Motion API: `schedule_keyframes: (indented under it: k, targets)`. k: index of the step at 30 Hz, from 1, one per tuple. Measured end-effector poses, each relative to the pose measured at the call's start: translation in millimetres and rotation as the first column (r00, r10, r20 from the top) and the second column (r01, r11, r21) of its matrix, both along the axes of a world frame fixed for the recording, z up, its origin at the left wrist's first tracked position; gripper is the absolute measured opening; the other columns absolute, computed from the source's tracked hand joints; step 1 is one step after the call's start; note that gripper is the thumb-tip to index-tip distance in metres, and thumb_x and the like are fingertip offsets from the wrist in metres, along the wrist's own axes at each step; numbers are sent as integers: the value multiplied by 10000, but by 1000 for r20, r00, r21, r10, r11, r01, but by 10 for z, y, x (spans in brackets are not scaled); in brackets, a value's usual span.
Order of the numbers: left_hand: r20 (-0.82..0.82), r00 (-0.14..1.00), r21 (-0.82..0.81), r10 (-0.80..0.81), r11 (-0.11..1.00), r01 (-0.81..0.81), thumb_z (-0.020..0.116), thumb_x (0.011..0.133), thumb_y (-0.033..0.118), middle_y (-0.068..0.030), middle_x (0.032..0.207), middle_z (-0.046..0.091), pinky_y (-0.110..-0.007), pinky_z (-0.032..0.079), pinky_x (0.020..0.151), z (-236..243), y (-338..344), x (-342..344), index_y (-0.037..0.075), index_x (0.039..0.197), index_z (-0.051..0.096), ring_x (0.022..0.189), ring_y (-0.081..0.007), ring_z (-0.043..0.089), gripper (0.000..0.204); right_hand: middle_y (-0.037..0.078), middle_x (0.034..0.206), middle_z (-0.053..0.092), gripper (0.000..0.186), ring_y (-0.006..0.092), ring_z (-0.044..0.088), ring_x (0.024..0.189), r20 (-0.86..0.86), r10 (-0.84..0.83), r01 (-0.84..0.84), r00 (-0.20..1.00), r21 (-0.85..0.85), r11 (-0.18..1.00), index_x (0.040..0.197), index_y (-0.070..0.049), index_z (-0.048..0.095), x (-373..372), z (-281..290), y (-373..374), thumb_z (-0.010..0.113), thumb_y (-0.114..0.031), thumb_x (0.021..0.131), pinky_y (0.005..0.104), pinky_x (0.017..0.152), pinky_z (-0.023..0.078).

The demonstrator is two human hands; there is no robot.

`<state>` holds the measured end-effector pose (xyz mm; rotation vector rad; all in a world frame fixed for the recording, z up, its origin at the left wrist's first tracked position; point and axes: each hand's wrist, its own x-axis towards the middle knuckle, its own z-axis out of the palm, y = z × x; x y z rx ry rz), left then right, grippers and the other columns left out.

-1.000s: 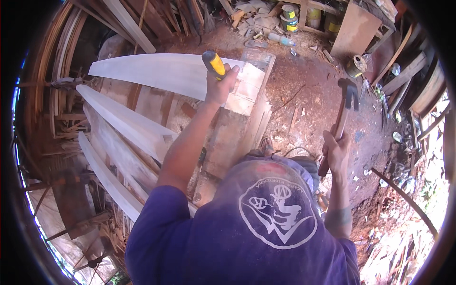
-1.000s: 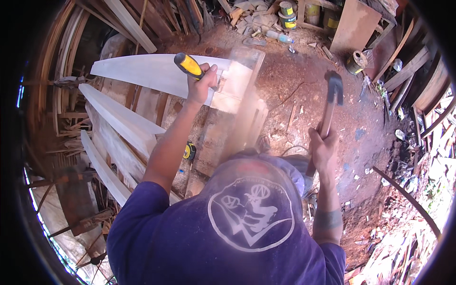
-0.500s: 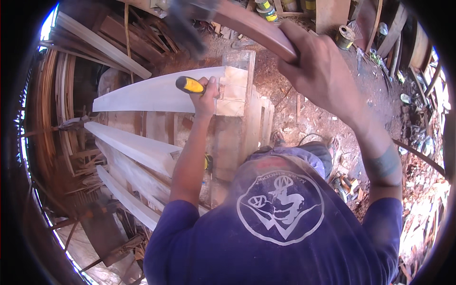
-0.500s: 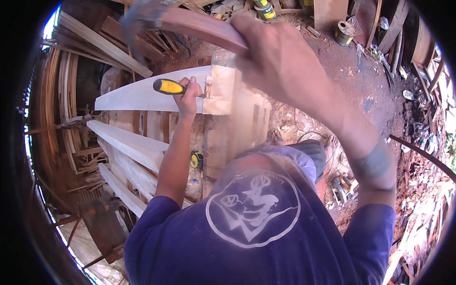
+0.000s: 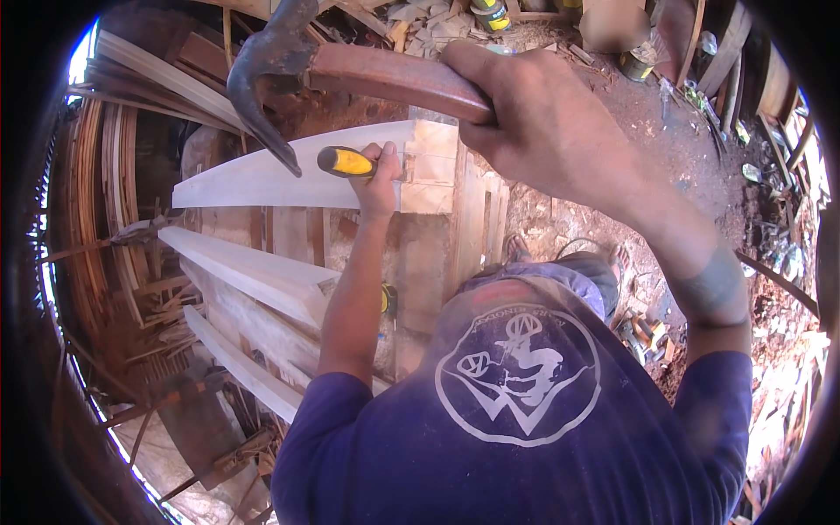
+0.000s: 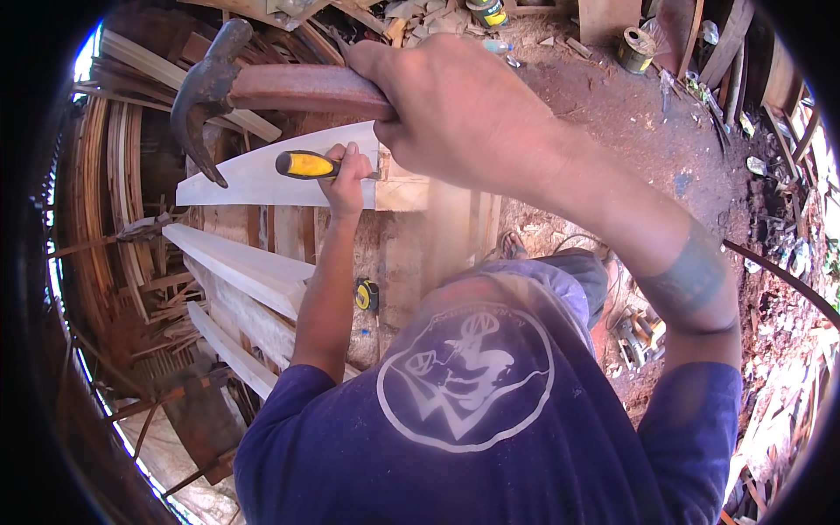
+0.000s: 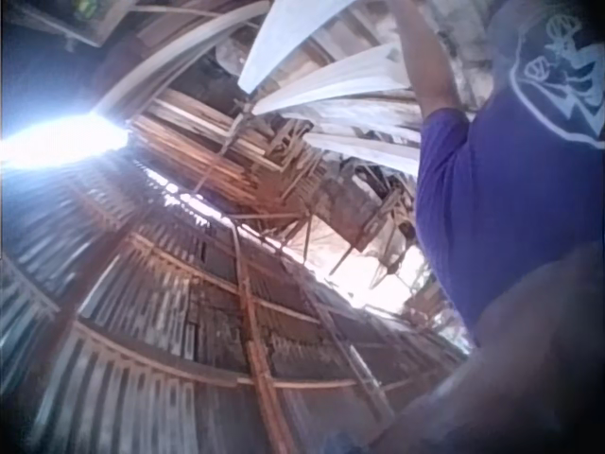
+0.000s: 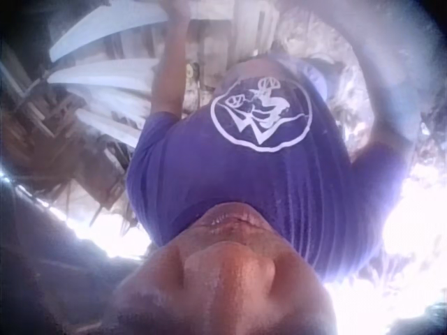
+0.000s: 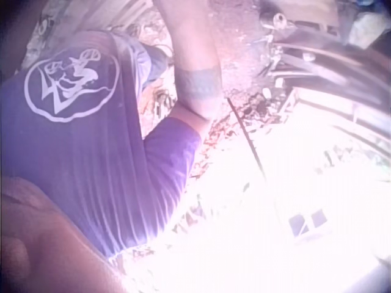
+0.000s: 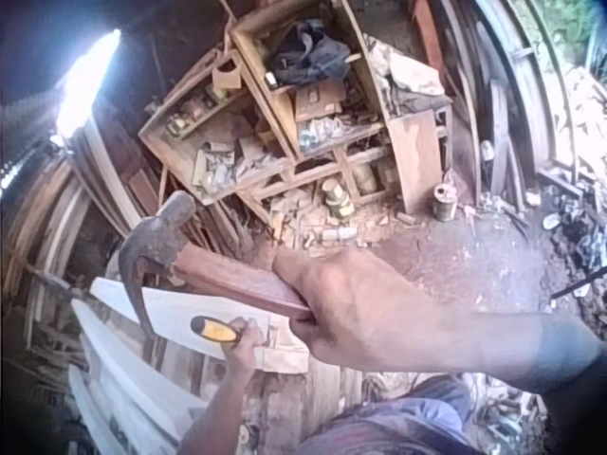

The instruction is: The person holds a chisel against a wood beam and strikes the end of the tool with a hammer to carve out sections of the wood.

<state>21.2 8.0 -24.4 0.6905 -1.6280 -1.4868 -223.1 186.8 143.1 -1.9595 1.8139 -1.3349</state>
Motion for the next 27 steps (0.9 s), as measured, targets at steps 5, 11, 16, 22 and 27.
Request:
schedule_keyframes:
  k: [5, 11, 16, 22, 27]
  targets:
    - [130, 990, -206, 62, 978, -35, 558, 993, 76, 60, 582, 327, -271, 246, 508, -33, 107, -108, 117, 718, 340, 527, -58, 283, 353, 208, 674, 652, 278, 409, 690, 700, -117, -16, 3, 993, -113, 994, 975, 6, 574, -58, 37, -33, 699, -71, 739, 501, 656, 561]
    - [158, 979, -164, 127, 981, -101, 640, 971, 123, 13, 607, 499, -252, 360, 544, -119, 41, -3, 90, 654, 432, 565, -65, 435, 381, 188, 675, 659, 296, 404, 694, 678, -35, -2, -7, 999, -239, 971, 1006, -4, 563, 155, 108, -84, 704, -118, 772, 489, 623, 562]
    - [122, 985, -404, 122, 913, -63, 612, 969, 95, -12, 613, 483, -278, 367, 553, -251, -137, 65, 76, 685, 428, 556, -97, 420, 339, 187, 735, 678, 248, 373, 711, 700, -380, 72, -6, 922, 171, 985, 1100, -32, 582, 83, -325, -57, 610, -139, 877, 466, 607, 568]
    - [74, 996, -51, 44, 998, -40, 613, 972, 109, 29, 565, 415, -265, 328, 533, -50, 20, 74, 95, 670, 406, 527, -73, 354, 366, 240, 710, 653, 79, 415, 688, 692, 82, 224, -224, 971, -7, 975, 868, 80, 546, -173, 905, -63, 571, 39, 806, 423, 650, 565]
    - [160, 978, -324, 136, 943, -78, 616, 918, 51, 5, 656, 527, -249, 368, 538, -61, 56, -143, 57, 715, 469, 583, -64, 447, 251, 189, 733, 673, 328, 399, 692, 662, -306, 117, -75, 945, 146, 986, 1182, -55, 562, 107, -274, -77, 600, -100, 859, 488, 586, 558]
